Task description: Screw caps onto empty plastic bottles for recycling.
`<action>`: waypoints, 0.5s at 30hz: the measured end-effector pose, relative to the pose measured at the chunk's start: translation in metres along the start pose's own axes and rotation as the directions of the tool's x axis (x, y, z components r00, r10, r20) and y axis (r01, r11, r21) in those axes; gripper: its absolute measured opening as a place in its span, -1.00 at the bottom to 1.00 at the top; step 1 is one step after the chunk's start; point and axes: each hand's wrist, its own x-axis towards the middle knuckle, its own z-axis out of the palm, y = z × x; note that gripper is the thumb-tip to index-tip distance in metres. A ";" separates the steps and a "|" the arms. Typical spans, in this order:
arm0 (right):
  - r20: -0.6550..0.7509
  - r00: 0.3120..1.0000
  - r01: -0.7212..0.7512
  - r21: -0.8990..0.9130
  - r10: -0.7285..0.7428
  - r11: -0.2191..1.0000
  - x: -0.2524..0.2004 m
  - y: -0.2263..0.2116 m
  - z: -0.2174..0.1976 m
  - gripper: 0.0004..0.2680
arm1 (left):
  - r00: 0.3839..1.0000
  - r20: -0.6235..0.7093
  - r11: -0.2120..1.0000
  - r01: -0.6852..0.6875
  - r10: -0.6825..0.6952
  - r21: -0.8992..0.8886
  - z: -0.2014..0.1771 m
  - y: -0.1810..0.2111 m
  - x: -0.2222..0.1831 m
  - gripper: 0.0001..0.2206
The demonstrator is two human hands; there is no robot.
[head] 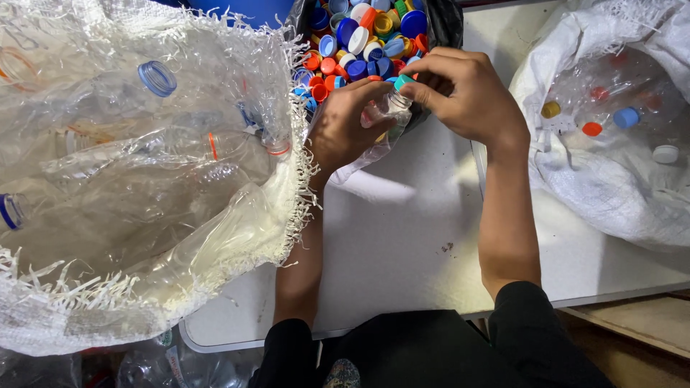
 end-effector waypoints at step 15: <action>-0.175 0.892 0.442 0.134 -0.418 0.887 -0.007 -0.010 0.001 -0.60 | 0.986 -0.069 0.977 -0.162 0.154 -0.139 -0.007 0.016 0.010 -0.59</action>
